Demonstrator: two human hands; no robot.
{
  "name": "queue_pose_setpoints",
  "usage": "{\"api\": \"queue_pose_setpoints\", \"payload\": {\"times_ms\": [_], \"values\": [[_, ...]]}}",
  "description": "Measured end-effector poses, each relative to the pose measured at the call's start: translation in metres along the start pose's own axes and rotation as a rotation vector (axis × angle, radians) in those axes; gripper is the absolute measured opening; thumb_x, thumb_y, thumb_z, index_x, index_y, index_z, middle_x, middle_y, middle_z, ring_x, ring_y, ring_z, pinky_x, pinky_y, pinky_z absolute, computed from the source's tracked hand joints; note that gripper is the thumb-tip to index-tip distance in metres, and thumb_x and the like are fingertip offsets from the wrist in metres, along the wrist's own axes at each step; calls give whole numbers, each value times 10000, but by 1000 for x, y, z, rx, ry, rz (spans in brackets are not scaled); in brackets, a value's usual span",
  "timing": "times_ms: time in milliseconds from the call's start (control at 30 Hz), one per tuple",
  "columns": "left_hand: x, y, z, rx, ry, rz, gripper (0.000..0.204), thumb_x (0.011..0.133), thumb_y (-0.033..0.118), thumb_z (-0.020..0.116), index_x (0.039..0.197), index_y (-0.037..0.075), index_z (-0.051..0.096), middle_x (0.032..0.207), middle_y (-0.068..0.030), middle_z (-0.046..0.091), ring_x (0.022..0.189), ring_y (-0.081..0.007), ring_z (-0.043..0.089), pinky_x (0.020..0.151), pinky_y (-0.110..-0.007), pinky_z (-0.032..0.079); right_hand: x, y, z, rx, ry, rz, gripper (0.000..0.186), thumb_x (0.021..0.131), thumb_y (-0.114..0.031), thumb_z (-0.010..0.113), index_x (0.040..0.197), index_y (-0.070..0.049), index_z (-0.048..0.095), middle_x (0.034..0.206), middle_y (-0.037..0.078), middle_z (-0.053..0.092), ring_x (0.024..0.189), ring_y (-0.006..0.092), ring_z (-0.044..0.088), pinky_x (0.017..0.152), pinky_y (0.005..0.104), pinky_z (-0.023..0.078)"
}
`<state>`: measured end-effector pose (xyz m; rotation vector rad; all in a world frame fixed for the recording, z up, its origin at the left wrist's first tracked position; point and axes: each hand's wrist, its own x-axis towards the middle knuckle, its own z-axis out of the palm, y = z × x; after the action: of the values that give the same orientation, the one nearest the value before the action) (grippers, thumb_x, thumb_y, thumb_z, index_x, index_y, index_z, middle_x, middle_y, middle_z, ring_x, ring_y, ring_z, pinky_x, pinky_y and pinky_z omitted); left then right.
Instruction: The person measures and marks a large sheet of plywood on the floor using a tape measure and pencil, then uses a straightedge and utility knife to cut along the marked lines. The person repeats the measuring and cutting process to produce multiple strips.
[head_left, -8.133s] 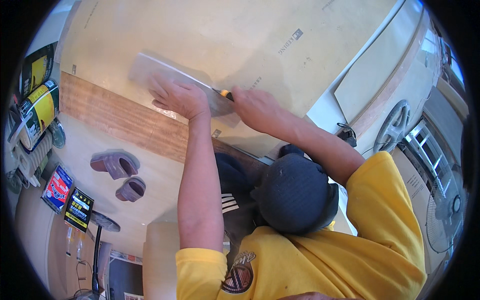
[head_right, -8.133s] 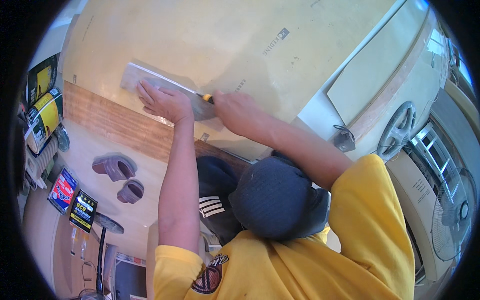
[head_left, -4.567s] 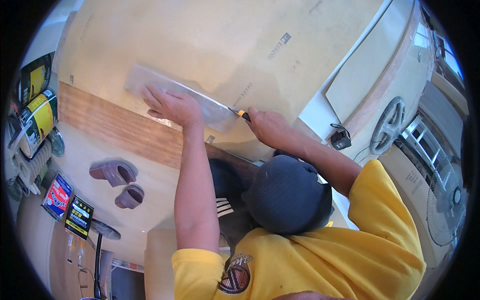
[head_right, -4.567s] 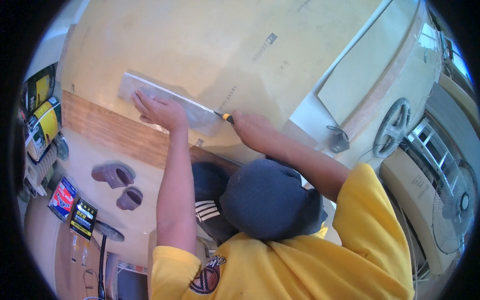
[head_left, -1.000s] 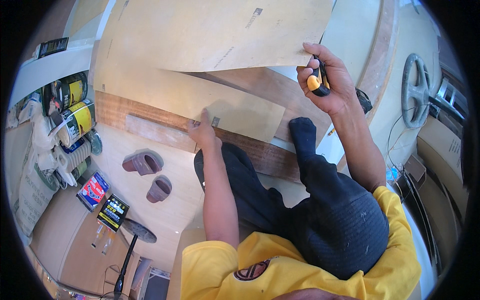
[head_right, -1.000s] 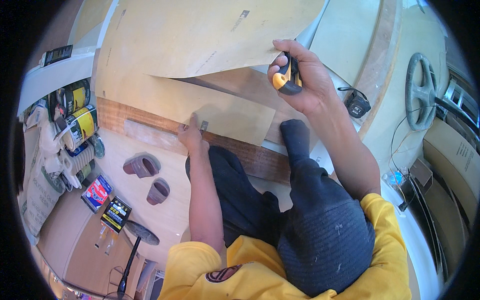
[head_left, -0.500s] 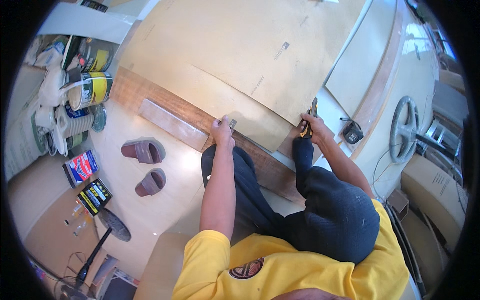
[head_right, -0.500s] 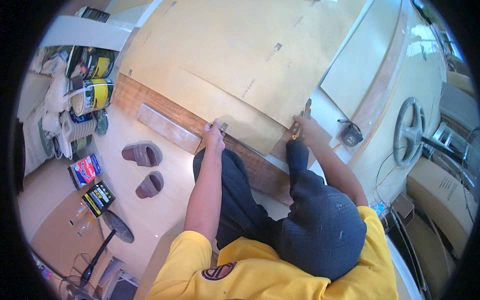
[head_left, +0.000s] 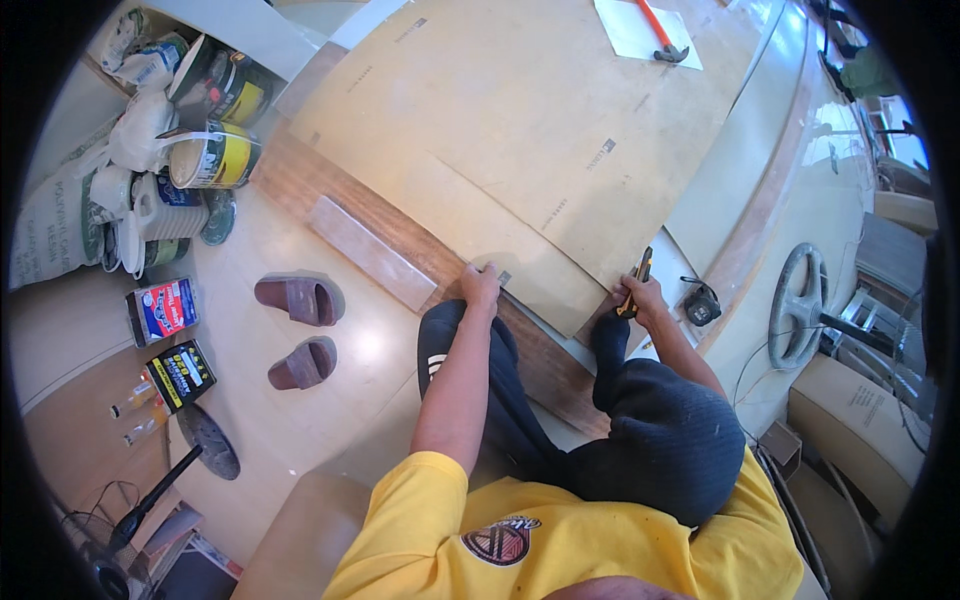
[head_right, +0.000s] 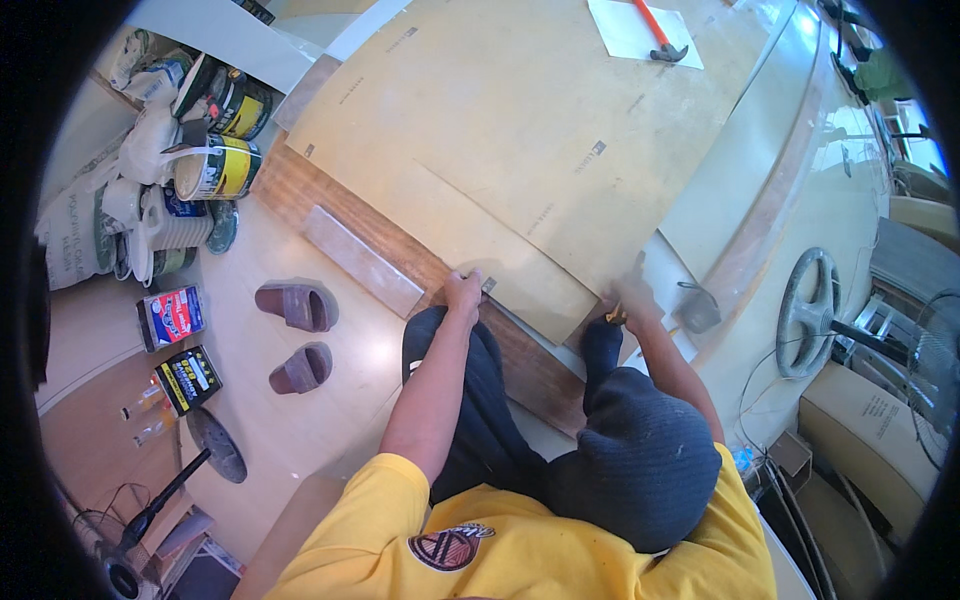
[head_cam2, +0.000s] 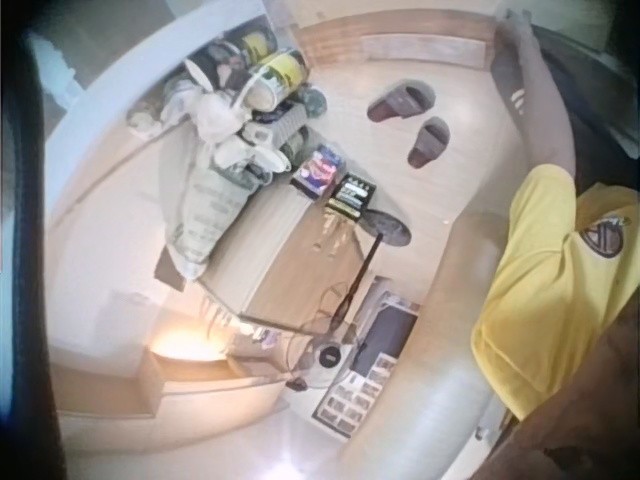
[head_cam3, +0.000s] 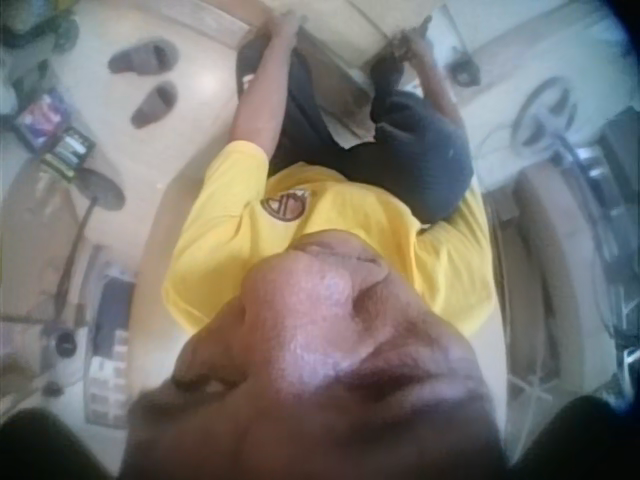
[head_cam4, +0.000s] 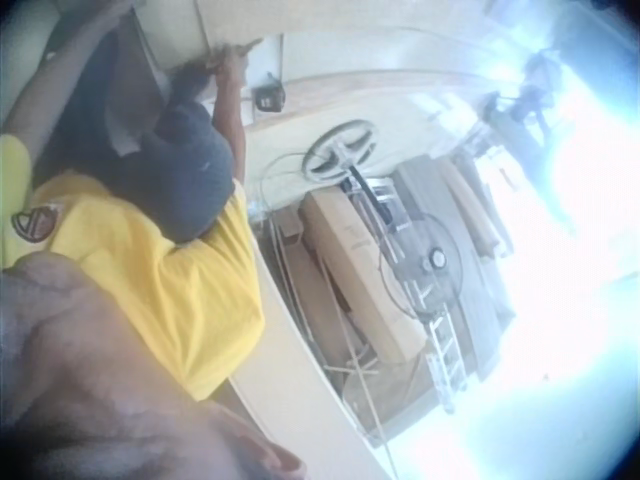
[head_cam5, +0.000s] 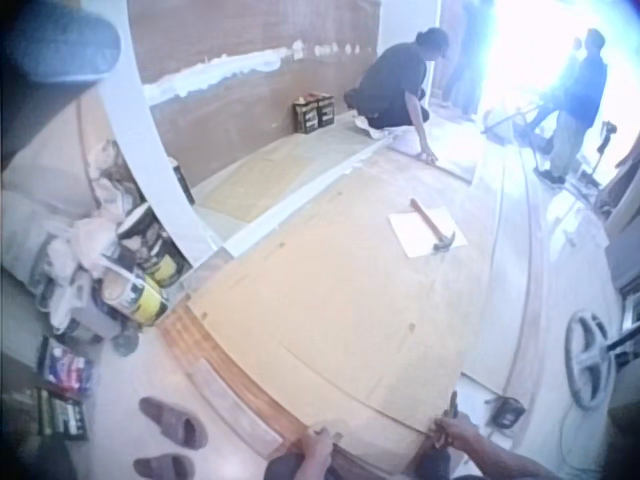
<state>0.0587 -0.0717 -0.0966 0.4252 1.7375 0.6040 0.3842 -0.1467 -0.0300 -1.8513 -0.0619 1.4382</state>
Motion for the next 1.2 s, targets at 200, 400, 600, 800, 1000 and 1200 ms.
{"api": "queue_pose_setpoints", "payload": {"times_ms": [200, 400, 600, 800, 1000, 1200], "values": [[-6, 3, 0, -99, -1, 88, 199, 908, 108, 677, 1019, -53, 638, 916, -149, 700, 813, -225, 670, 714, -367, 536, -11, 18, -9, -37, 63, -34, 133, 960, -99, 638, 970, -23, 529, 777, 84, 617, 613, 193, 644, 540, 324, 579], [1, -6, 7, -157, 22, 156, 214, 899, 100, 666, 1037, -59, 624, 968, -171, 692, 825, -237, 666, 747, -362, 533, -28, -8, -29, -723, 233, -291, 307, 966, -246, 602, 1073, 12, 476, 770, 114, 596, 613, 213, 620, 567, 358, 539], [0, 11, -13, -3, -158, -98, 310, 875, 100, 658, 1132, 10, 510, 885, -110, 615, 702, -205, 589, 541, -359, 505, -28, -7, -81, -1282, 62, -596, 409, 903, -291, 687, 1145, 20, 574, 1139, 271, 641, 998, 389, 660, 869, 491, 528], [-35, 40, -41, 343, -41, 322, 626, 958, 139, 643, 1478, -57, 357, 1241, -207, 656, 1080, -276, 654, 961, -358, 505, -35, 1, -155, -1083, 618, -784, 529, 796, -294, 759, 1220, -25, 592, 1211, 219, 599, 1133, 404, 579, 986, 499, 472], [-91, 56, -91, 365, -138, 540, 334, 997, 116, 611, 1274, -69, 603, 1197, -188, 683, 1117, -248, 658, 992, -354, 500, -22, -7, -138, -1325, 853, -488, 929, 680, -415, 884, 1420, -50, 456, 1384, 233, 516, 1291, 411, 490, 1092, 507, 410], [-104, 56, -90, 305, -84, 588, 301, 967, 118, 634, 1220, -44, 648, 1082, -174, 725, 970, -241, 710, 890, -346, 556, -23, -38, -127, -1346, 611, -311, 764, 707, -302, 785, 1336, -21, 456, 1243, 233, 535, 1184, 441, 549, 1013, 514, 484]]}}
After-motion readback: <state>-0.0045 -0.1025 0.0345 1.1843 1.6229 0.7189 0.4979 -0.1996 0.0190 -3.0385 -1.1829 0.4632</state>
